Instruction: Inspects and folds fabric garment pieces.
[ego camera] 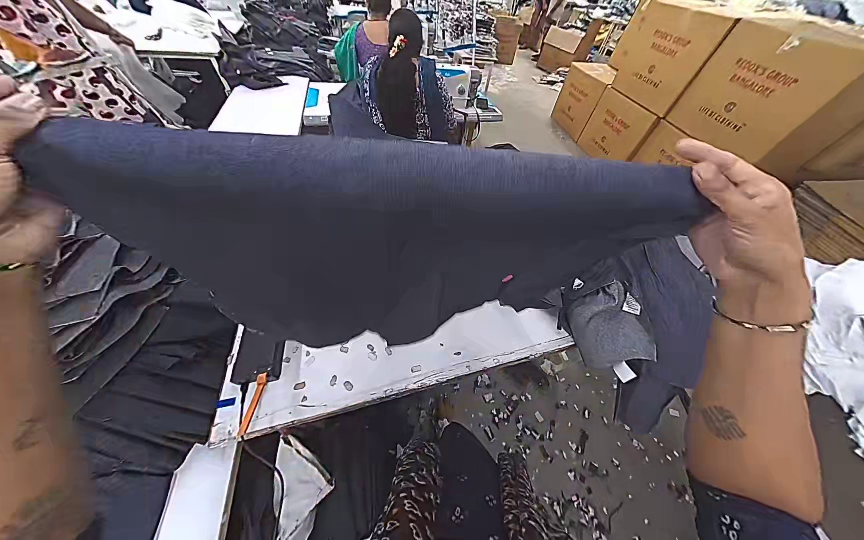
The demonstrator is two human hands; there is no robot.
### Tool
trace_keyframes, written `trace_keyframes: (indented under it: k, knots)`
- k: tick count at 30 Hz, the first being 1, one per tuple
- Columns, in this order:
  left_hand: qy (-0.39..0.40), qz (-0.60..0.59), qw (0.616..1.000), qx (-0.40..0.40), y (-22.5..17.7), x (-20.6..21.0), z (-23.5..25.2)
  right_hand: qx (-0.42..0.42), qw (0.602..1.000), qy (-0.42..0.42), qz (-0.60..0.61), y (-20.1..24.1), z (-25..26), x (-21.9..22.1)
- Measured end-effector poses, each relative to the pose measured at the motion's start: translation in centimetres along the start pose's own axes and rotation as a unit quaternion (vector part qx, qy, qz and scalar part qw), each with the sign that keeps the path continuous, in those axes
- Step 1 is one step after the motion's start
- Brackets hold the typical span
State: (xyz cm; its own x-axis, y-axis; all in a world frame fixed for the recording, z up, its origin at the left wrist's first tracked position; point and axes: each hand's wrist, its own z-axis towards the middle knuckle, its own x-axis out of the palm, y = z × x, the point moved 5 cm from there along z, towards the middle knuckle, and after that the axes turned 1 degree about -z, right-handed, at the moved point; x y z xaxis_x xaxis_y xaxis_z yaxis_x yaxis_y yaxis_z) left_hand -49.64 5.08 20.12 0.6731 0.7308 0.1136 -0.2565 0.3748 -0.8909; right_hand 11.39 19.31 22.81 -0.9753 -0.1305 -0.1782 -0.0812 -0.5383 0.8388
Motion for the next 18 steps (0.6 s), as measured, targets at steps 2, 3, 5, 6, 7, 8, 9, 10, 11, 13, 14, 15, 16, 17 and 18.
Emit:
trace_keyframes:
  k: [2, 3, 5, 6, 7, 8, 9, 10, 11, 13, 14, 15, 16, 17, 18]
  knots:
    - [0.017, 0.038, 0.999, 0.009, -0.3, -2.2, -1.6, -0.023, 0.999, 0.035, -0.022, 0.0, -2.1, -0.9]
    - [0.029, 0.073, 0.997, -0.014, 0.1, -3.2, -3.3, -0.028, 0.997, 0.060, -0.041, -0.7, -3.6, -1.6]
    - [0.069, 0.178, 0.978, -0.080, 1.4, -4.5, -8.0, -0.015, 0.988, 0.133, -0.081, -2.9, -7.2, -2.7]
    - [0.111, 0.219, 0.965, -0.095, 3.5, -6.0, -10.6, 0.007, 0.980, 0.178, -0.089, -4.3, -9.3, -3.0]
    - [0.149, 0.268, 0.947, -0.102, 6.9, -8.1, -13.1, 0.036, 0.969, 0.228, -0.087, -5.6, -11.4, -2.9]
    - [0.183, 0.317, 0.924, -0.108, 10.1, -9.7, -15.7, 0.073, 0.954, 0.282, -0.073, -7.0, -13.2, -2.5]
    - [0.207, 0.361, 0.903, -0.105, 12.9, -10.8, -18.4, 0.114, 0.932, 0.340, -0.050, -8.3, -14.8, -1.8]
    - [0.212, 0.406, 0.883, -0.109, 15.2, -11.4, -20.9, 0.160, 0.903, 0.397, -0.027, -9.3, -16.0, -0.7]
    - [0.214, 0.443, 0.864, -0.107, 16.5, -11.1, -23.2, 0.200, 0.872, 0.447, -0.016, -9.9, -16.8, 0.7]
    - [0.246, 0.441, 0.861, -0.058, 16.6, -7.9, -27.0, 0.233, 0.822, 0.519, -0.027, -10.1, -16.7, 4.6]
    - [0.286, 0.405, 0.867, -0.039, 16.0, -5.2, -29.0, 0.224, 0.806, 0.546, -0.045, -9.6, -16.2, 6.9]
    - [0.343, 0.355, 0.869, -0.035, 15.5, -2.4, -31.5, 0.201, 0.797, 0.566, -0.064, -8.9, -15.4, 9.3]
    - [0.405, 0.314, 0.858, -0.042, 15.2, 0.3, -34.2, 0.168, 0.797, 0.575, -0.080, -8.1, -14.4, 11.8]
    - [0.469, 0.293, 0.830, -0.070, 15.2, 2.5, -36.7, 0.129, 0.806, 0.571, -0.091, -7.2, -13.4, 14.2]
    - [0.524, 0.299, 0.789, -0.112, 15.3, 4.0, -38.8, 0.088, 0.823, 0.551, -0.107, -6.3, -12.3, 16.7]
